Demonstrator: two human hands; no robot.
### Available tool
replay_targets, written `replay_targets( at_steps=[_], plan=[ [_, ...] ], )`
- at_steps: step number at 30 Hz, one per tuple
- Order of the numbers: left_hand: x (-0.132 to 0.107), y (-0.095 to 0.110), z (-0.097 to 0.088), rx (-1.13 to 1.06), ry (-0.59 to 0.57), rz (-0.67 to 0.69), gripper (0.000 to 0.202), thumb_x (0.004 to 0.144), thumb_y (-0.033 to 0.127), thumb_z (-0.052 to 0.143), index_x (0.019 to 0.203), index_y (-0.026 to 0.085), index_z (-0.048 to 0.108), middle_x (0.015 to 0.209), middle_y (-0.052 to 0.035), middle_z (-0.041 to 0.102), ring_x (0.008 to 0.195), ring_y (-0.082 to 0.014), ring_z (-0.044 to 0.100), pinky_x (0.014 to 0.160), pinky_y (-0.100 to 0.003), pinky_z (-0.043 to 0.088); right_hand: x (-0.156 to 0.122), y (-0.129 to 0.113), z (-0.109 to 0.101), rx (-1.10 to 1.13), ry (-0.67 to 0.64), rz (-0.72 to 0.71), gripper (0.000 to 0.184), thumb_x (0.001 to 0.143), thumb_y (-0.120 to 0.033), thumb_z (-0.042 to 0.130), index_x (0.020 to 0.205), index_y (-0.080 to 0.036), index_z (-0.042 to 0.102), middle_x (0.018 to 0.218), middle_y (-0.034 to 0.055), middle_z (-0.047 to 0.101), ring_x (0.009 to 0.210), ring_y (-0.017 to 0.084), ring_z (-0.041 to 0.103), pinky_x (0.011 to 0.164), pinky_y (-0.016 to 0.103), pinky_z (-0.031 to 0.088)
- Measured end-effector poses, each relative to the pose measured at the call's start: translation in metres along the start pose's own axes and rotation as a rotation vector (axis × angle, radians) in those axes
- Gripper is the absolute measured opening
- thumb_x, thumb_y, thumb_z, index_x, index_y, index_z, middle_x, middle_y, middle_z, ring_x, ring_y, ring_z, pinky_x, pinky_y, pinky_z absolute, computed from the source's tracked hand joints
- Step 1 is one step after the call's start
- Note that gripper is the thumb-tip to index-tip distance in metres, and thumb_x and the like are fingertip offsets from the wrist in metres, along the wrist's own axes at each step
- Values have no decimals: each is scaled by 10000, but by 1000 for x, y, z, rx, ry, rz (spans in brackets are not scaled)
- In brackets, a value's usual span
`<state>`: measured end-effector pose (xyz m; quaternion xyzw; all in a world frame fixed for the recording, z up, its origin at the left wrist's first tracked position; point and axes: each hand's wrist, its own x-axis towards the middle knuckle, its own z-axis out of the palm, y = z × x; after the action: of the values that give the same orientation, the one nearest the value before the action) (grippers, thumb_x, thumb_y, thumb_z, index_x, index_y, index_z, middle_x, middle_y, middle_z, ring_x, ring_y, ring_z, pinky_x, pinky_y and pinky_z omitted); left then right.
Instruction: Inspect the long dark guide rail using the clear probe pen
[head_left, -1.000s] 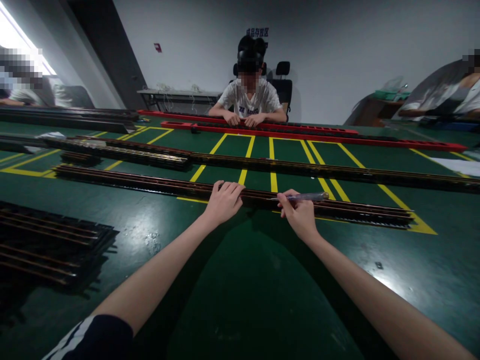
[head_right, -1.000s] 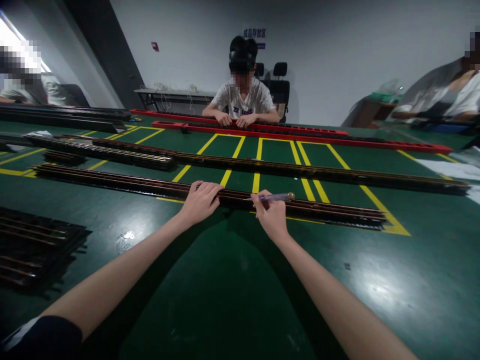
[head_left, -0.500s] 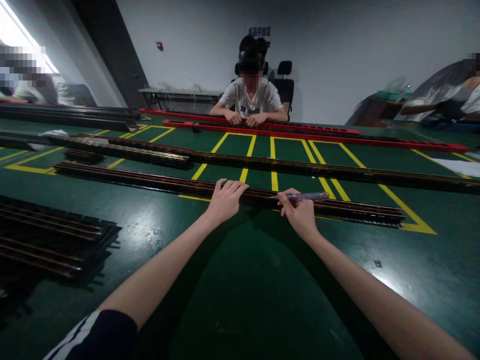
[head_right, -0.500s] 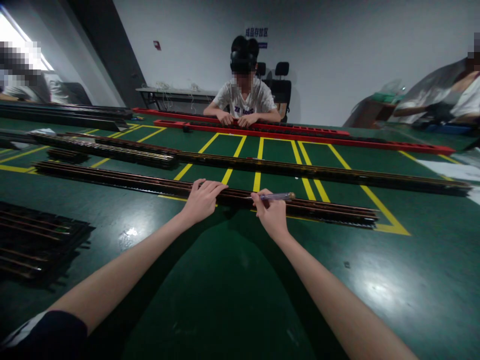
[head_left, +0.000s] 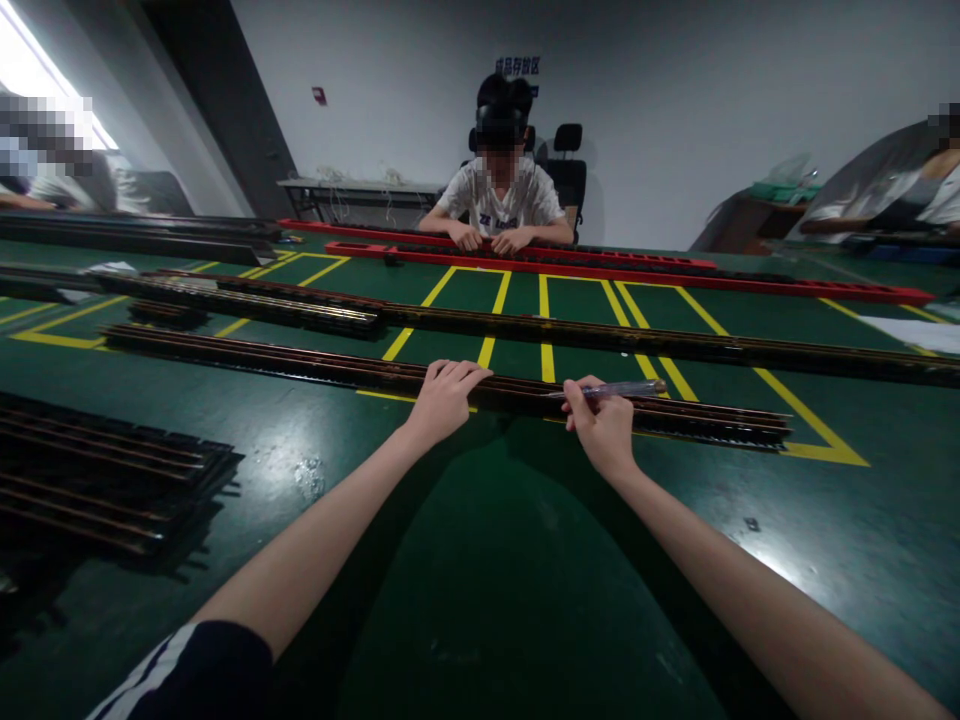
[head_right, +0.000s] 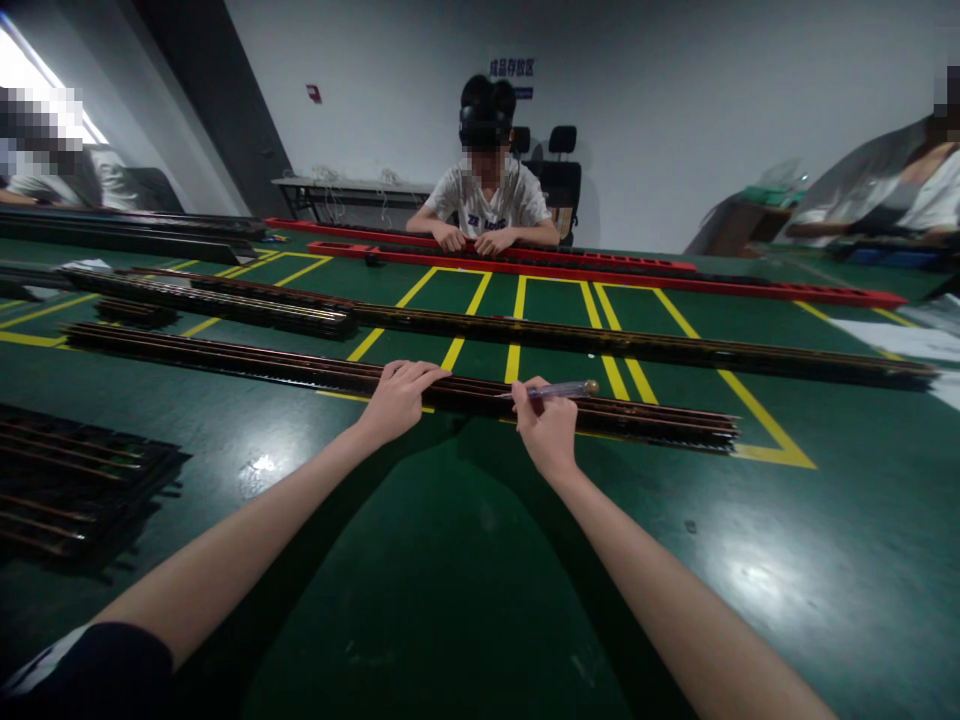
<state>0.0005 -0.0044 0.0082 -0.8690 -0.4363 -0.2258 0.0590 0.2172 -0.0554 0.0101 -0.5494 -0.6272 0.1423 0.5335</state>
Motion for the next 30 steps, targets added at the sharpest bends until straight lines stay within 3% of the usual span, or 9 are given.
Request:
replay_targets(
  at_steps=[12, 17, 26, 30],
  plan=[
    [0, -1, 3, -37, 23, 25, 367, 880, 288, 421, 1200, 165, 552, 1162, -91, 625, 1092, -225, 542, 991, -424, 337, 2, 3, -1, 101, -96, 40, 324, 835, -486, 524, 726, -182, 552, 586, 4, 611, 411, 97, 532, 388, 210, 413],
    [0, -1, 5, -1, 33, 32, 344, 886, 304, 435, 1185, 184, 554, 1151, -82, 633, 1085, -226, 550, 984, -418, 343, 2, 5, 2, 200, -96, 89, 288, 829, -468, 544, 808, -180, 537, 663, 22, 668, 413, 88, 543, 407, 207, 438],
    [0, -3, 7, 11, 43, 41, 330, 898, 302, 435, 1178, 173, 555, 1157, -83, 631, 1086, -222, 551, 976, -415, 353, 0, 3, -2, 123, 12, 88, 302, 856, -460, 502, 750, -179, 538, 632, 33, 672, 414, 99, 558, 406, 217, 447],
    [0, -3, 8, 8, 49, 43, 328, 897, 294, 438, 1174, 168, 560, 1151, -85, 631, 1085, -225, 552, 974, -416, 354, 0, 3, -2, 116, -25, 92, 295, 853, -461, 508, 765, -181, 537, 637, 27, 667, 424, 102, 566, 413, 219, 453]
  ],
)
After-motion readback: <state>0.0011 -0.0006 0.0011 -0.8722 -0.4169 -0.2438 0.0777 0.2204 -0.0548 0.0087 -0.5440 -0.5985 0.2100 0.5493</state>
